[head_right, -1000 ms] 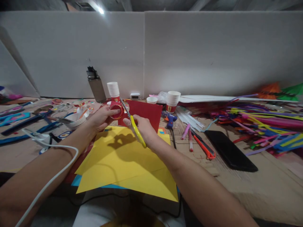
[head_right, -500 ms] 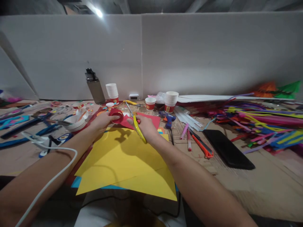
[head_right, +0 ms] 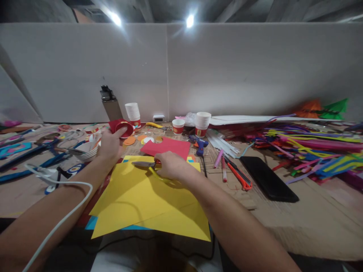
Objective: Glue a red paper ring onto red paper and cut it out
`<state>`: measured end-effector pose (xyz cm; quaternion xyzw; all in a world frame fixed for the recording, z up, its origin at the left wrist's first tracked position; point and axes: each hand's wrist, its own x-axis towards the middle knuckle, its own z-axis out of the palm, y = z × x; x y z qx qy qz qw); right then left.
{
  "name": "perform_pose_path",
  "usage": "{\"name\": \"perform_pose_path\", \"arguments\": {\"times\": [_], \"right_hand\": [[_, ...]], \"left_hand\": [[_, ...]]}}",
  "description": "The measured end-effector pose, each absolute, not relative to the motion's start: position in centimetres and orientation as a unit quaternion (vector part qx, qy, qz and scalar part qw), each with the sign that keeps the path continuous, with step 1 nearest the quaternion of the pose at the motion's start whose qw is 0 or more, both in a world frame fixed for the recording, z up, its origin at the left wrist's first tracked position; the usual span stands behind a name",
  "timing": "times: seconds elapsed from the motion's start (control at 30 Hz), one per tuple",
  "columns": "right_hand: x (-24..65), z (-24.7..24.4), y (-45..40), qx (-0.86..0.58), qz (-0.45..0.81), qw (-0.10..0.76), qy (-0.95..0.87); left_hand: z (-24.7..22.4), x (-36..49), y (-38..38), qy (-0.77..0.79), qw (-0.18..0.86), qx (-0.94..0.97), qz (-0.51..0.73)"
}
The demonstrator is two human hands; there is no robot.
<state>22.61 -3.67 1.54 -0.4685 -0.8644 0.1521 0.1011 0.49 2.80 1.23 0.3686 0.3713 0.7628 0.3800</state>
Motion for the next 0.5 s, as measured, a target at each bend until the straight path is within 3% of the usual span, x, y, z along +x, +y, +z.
{"name": "perform_pose_path", "arguments": {"times": [0.17,0.33,0.5], "right_hand": [[22.9,2.3,-3.3,-0.463,0.174,0.076,-0.866],[23.7,2.0,-1.3,-0.550,0.118,0.184,-0.806],[23.5,1.9,-1.5,-0.560,0.141,0.143,-0.804]], "left_hand": [[1.3,0.9,2.4,0.373,0.403,0.388,0.741],[0.9,0.8,2.9,0.395,0.407,0.367,0.737],[0.1,0.6,3.5,0.391,0.440,0.361,0.723]]}}
